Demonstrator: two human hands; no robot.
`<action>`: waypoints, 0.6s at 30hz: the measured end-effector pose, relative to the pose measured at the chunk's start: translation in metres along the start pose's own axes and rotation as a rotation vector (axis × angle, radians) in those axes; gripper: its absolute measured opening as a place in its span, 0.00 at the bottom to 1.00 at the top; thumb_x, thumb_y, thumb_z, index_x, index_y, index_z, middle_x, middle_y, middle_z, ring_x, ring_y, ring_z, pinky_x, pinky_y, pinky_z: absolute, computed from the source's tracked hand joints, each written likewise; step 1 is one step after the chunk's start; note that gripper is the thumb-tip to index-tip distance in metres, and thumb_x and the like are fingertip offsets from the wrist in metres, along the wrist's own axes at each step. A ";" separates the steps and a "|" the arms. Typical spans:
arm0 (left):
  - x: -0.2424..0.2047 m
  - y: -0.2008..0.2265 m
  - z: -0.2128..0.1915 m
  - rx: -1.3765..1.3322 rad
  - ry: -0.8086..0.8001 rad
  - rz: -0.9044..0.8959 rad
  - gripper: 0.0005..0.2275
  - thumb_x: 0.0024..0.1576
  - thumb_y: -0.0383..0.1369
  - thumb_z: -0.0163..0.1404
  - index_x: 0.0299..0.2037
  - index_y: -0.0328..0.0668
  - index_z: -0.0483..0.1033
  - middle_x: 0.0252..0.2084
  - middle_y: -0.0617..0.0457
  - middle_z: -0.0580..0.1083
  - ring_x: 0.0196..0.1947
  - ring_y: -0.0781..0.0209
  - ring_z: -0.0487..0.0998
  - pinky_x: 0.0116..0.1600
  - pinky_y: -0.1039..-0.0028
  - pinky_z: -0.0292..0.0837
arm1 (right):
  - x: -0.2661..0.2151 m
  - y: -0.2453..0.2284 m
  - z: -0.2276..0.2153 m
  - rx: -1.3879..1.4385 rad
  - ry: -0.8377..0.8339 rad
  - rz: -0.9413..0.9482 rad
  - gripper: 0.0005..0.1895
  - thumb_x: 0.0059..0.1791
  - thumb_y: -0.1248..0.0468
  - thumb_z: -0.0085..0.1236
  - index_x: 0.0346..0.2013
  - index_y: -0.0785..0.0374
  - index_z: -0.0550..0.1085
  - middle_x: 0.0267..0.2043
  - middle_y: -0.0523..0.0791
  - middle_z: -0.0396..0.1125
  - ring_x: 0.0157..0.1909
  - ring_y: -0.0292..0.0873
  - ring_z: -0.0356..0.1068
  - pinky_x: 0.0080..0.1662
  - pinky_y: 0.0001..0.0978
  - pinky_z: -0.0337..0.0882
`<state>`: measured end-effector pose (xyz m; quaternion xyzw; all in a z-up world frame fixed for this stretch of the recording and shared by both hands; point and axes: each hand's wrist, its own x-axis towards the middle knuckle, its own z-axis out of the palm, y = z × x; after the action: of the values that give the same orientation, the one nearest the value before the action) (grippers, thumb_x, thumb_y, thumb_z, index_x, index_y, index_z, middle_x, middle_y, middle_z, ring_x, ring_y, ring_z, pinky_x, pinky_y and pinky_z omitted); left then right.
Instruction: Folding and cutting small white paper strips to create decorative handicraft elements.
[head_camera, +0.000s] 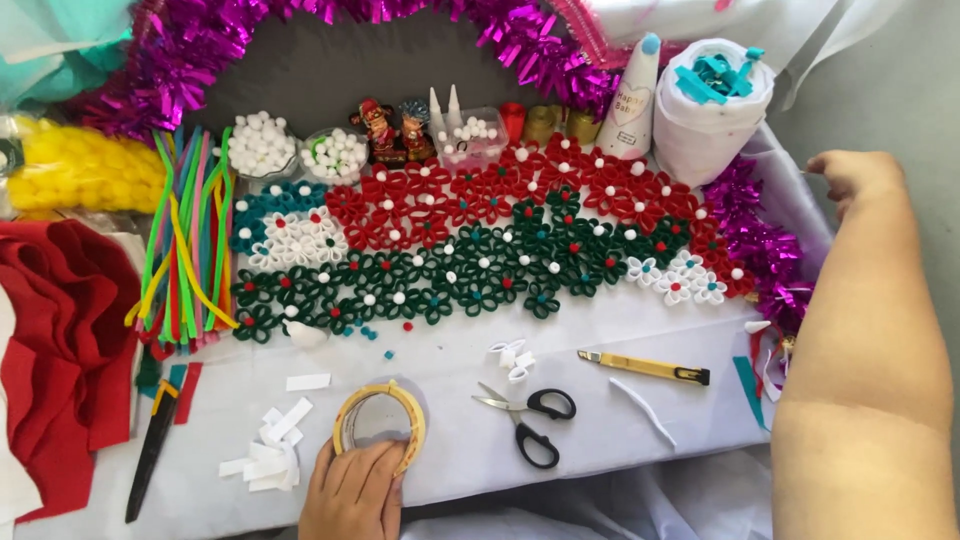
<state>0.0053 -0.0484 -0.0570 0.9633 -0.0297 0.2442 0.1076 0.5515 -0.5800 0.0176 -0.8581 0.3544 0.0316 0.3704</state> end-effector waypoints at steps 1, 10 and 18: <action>-0.001 0.000 0.001 0.001 0.000 -0.003 0.12 0.58 0.36 0.47 0.49 0.51 0.79 0.46 0.60 0.78 0.42 0.59 0.77 0.61 0.51 0.69 | 0.004 0.001 0.000 -0.002 -0.002 -0.002 0.26 0.49 0.51 0.66 0.50 0.68 0.74 0.58 0.57 0.69 0.55 0.50 0.71 0.53 0.54 0.69; 0.002 0.004 -0.003 0.005 -0.001 -0.027 0.11 0.60 0.36 0.45 0.48 0.52 0.79 0.45 0.59 0.77 0.42 0.58 0.77 0.61 0.51 0.69 | 0.014 0.013 0.006 -0.107 -0.056 -0.075 0.15 0.53 0.44 0.60 0.44 0.47 0.81 0.53 0.30 0.73 0.59 0.47 0.69 0.55 0.49 0.68; 0.012 0.002 -0.011 -0.034 0.079 0.105 0.12 0.61 0.34 0.42 0.49 0.45 0.77 0.47 0.55 0.77 0.43 0.55 0.76 0.60 0.51 0.69 | 0.143 0.042 0.028 -0.040 0.225 -0.421 0.26 0.47 0.46 0.79 0.44 0.64 0.81 0.48 0.40 0.77 0.46 0.31 0.75 0.38 0.49 0.78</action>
<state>0.0102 -0.0480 -0.0419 0.9481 -0.0800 0.2866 0.1122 0.6374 -0.6654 -0.0740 -0.9183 0.2061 -0.1353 0.3099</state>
